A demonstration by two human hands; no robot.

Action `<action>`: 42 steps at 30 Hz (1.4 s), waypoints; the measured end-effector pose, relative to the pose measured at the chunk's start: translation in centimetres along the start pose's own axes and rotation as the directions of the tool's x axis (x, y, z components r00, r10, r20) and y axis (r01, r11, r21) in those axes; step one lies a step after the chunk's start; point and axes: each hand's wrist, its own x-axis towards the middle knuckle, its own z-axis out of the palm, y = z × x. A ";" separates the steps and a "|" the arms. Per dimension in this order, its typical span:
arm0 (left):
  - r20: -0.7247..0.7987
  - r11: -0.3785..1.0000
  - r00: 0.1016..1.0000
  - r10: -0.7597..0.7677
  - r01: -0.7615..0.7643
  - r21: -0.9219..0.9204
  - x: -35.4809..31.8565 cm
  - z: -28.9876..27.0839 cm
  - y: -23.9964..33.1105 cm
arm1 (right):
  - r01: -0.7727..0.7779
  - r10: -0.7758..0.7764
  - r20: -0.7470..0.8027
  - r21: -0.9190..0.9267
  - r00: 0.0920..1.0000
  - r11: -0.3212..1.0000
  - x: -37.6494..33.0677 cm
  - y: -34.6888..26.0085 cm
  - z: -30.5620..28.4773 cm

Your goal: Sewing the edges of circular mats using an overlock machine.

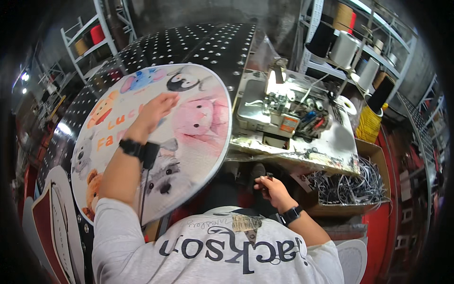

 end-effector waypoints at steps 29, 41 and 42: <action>-0.959 0.808 0.273 0.081 0.546 0.223 -33.7 -16.1 -6.8 | -0.096 -0.107 0.268 0.646 0.957 0.757 3.7 -8.1 9.9; -0.944 0.877 0.324 0.062 0.434 0.207 -25.5 -11.4 -3.5 | 0.008 -0.144 0.108 0.772 0.984 0.635 7.8 -9.5 4.0; -0.935 0.871 0.340 0.101 0.424 0.248 -25.3 -11.4 -3.6 | 0.034 -0.172 0.101 0.767 0.980 0.641 8.4 -9.4 3.7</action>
